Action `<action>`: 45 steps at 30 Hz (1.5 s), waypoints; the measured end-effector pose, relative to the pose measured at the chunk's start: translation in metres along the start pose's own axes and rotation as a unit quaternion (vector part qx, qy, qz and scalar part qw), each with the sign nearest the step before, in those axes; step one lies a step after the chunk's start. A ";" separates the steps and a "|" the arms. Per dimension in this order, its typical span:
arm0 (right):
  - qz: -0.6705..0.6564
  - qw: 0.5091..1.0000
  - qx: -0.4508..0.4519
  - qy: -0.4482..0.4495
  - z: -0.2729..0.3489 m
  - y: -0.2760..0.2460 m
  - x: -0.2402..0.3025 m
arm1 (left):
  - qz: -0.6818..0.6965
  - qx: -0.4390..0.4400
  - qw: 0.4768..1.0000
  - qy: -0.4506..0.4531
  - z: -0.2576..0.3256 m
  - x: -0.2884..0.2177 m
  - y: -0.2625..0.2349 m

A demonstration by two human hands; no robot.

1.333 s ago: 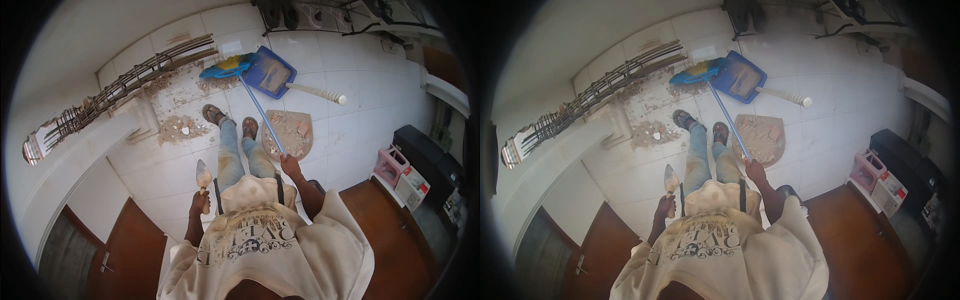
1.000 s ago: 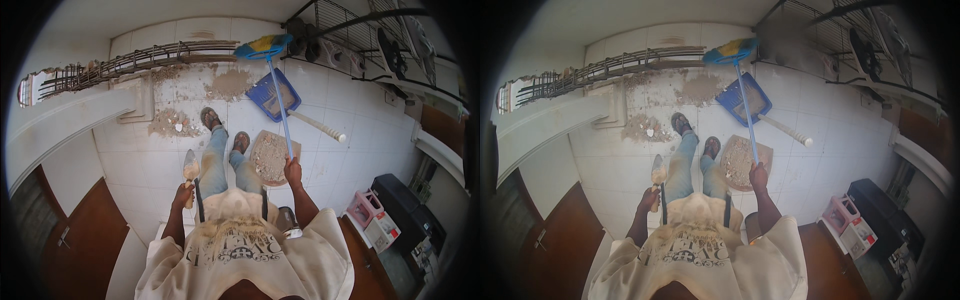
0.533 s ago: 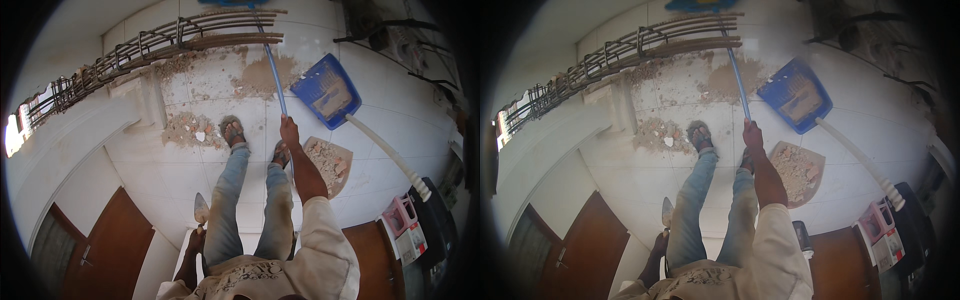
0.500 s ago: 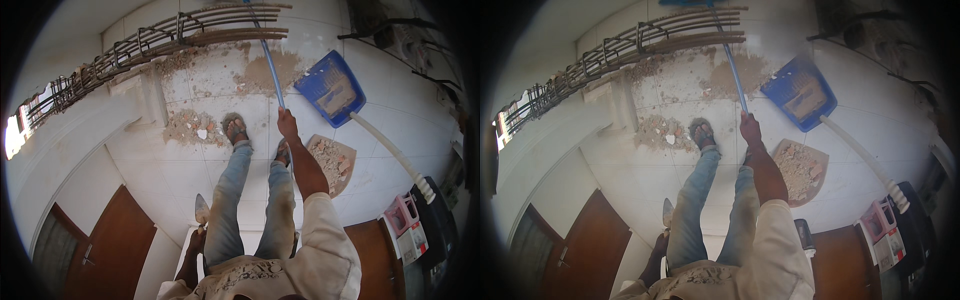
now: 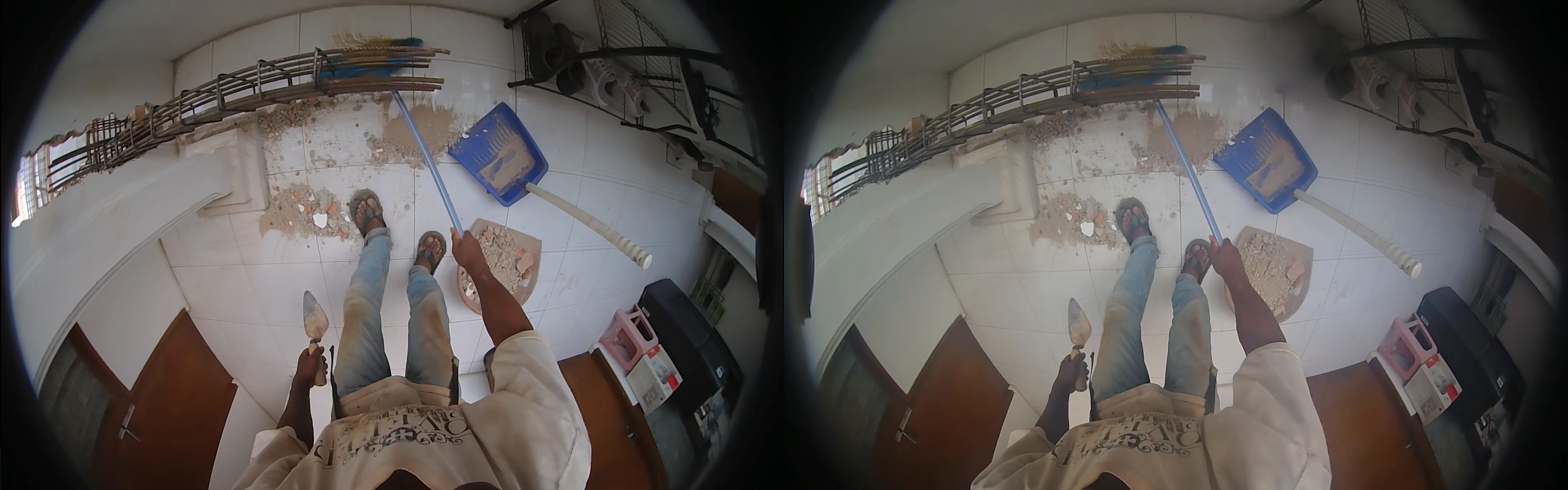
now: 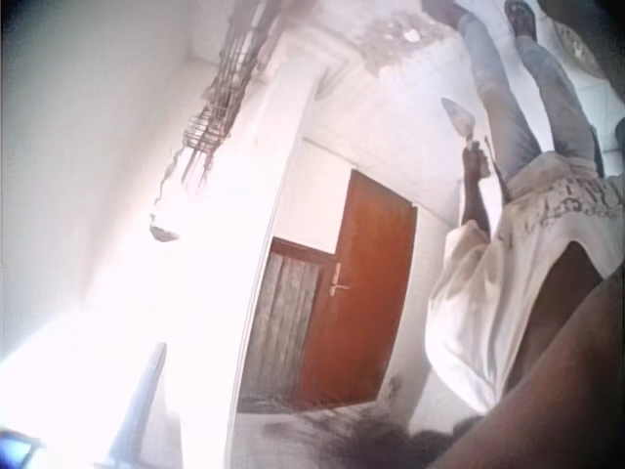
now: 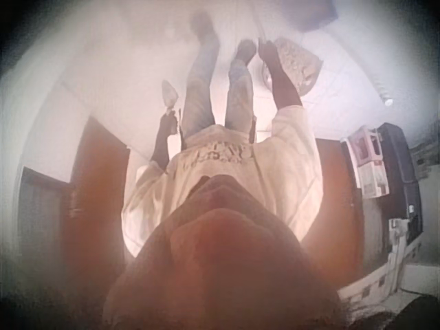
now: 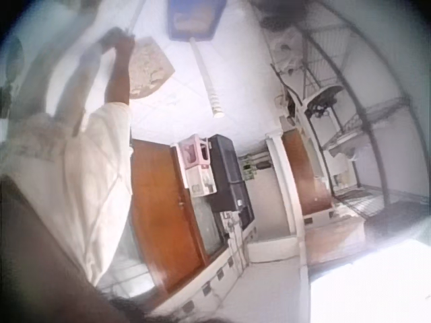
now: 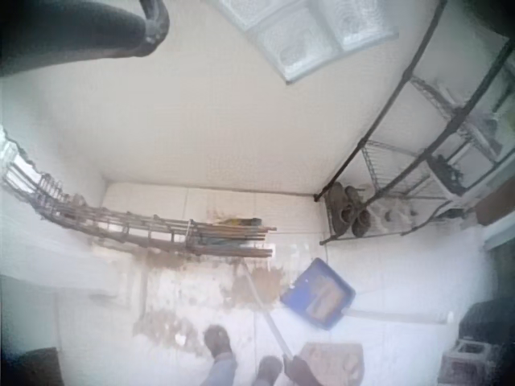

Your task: The person sweeps construction debris on a tiled floor using a broom and dustpan, then scoops the debris into a shallow tray. The person continues sweeping and collecting debris into the dustpan and tray throughout the clip.

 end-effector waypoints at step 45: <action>-0.125 0.979 -0.122 -0.103 -0.229 0.162 0.026 | -0.144 -0.063 0.987 -0.015 -0.164 0.072 0.044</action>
Point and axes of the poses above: each hand's wrist, its own z-axis away from the middle knuckle, its own y-axis out of the palm, x = y × z, the point moved 9 cm from there along -z, towards the middle knuckle, and after that the axes turned 7 degrees about -y, right-handed, at the moved point
